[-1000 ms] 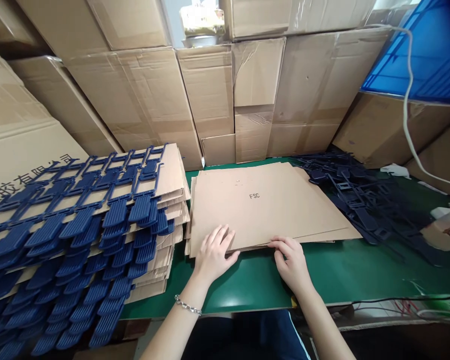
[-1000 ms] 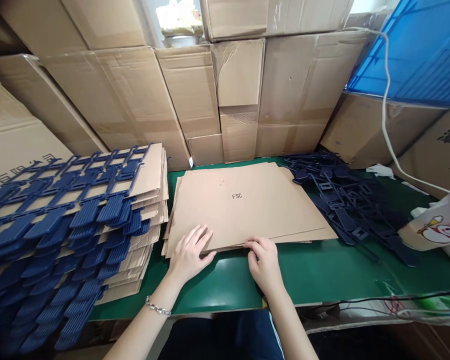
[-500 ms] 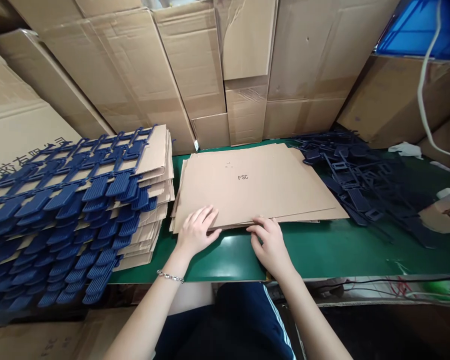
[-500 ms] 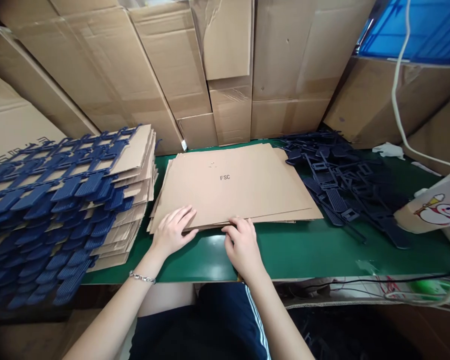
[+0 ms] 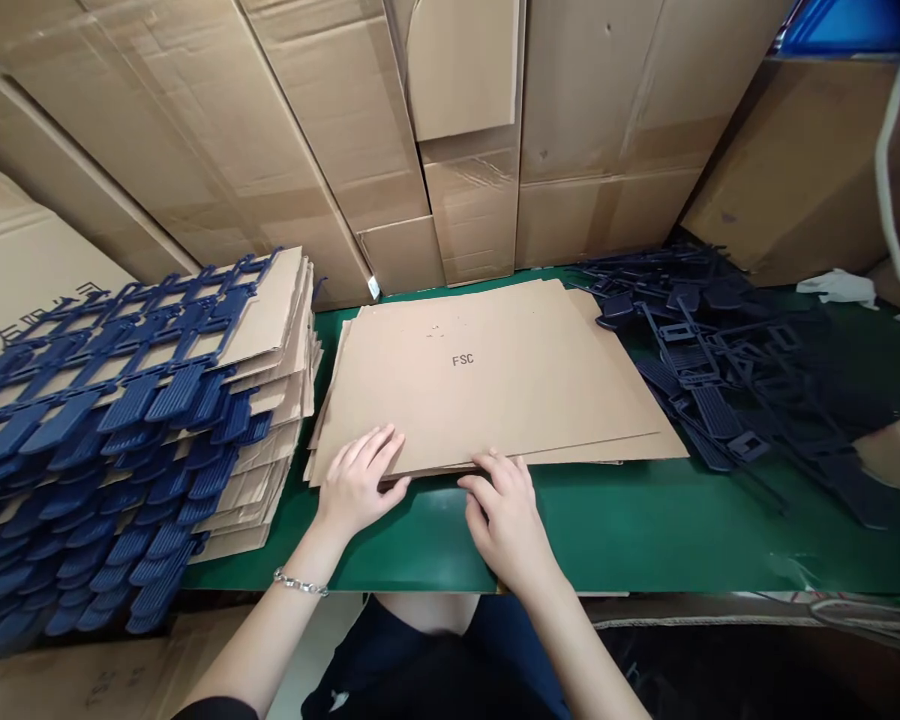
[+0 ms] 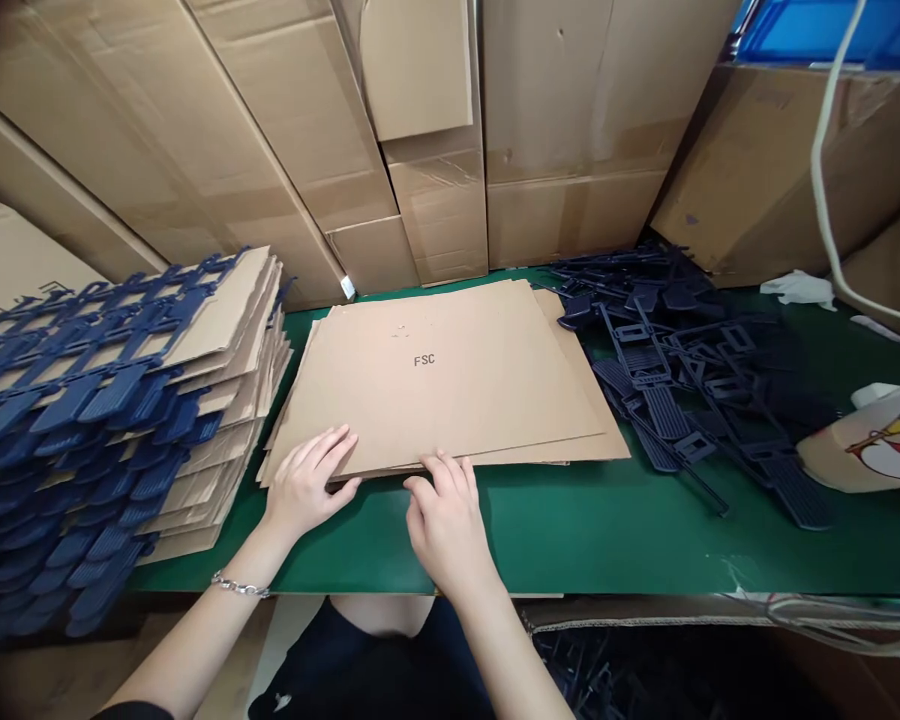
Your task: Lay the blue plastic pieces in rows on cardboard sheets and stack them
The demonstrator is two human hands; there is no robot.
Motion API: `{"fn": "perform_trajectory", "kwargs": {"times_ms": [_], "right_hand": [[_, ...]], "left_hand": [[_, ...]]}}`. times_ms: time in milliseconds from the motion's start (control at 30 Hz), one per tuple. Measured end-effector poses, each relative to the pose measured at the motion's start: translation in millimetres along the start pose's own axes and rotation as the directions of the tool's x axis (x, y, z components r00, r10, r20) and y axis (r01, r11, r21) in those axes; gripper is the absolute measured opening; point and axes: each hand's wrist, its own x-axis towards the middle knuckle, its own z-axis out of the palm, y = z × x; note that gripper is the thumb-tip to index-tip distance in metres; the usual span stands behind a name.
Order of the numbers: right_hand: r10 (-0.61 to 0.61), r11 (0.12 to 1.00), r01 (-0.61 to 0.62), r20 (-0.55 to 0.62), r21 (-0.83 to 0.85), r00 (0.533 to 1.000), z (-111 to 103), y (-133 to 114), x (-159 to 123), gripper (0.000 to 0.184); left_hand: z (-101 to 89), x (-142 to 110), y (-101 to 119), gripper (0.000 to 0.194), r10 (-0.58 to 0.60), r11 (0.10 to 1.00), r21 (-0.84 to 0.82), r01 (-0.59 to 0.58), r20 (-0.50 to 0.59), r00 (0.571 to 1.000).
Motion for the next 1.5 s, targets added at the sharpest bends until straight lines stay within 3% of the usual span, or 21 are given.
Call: {"fn": "perform_trajectory", "kwargs": {"times_ms": [367,500,767,867,967,1067,1133,1200,1300,1500], "right_hand": [[0.028,1.0,-0.028,0.026,0.004,0.999,-1,-2,1,0.025],[-0.022,0.999,0.023,0.038,-0.03,0.999,3,5,-3,0.04],[-0.028,0.998,0.03,0.036,-0.058,0.999,5,5,-2,0.043],[-0.035,0.998,0.033,-0.032,-0.048,0.999,4,2,-2,0.037],[-0.095,0.995,0.101,-0.253,0.015,0.963,5,1,-4,0.031],[-0.126,0.985,0.168,-0.467,0.049,0.875,8,0,-8,0.028],[-0.154,0.983,0.182,-0.542,-0.003,0.826,10,0,-9,0.026],[-0.154,0.988,0.143,-0.584,-0.065,0.797,12,-1,-9,0.024],[-0.091,0.994,0.04,-0.574,-0.101,0.814,12,-3,-7,0.022],[-0.059,0.973,-0.047,-0.441,-0.225,0.895,13,0,-4,0.024]], "left_hand": [[-0.4,1,-2,0.047,0.008,1.0,-0.029,-0.009,-0.018,1.0],[0.2,0,-1,0.046,-0.008,0.999,-0.051,0.007,-0.026,1.0],[-5.2,-2,-1,0.044,-0.076,0.986,-0.143,0.083,0.059,0.995],[-22.6,11,-3,0.043,-0.11,0.961,-0.226,0.157,0.206,0.972],[-38.1,35,7,0.033,-0.054,0.932,-0.333,0.143,0.263,0.963],[-37.2,58,38,0.016,0.035,0.836,-0.549,0.019,0.088,0.996],[-27.1,67,61,0.017,0.167,0.753,-0.64,-0.152,-0.038,0.985],[-14.5,69,79,0.018,0.21,0.715,-0.662,-0.223,-0.1,0.972],[-0.4,66,87,0.025,0.206,0.67,-0.687,-0.282,-0.192,0.959],[10.0,62,73,0.028,0.194,0.612,-0.678,-0.407,-0.371,0.908]]}}
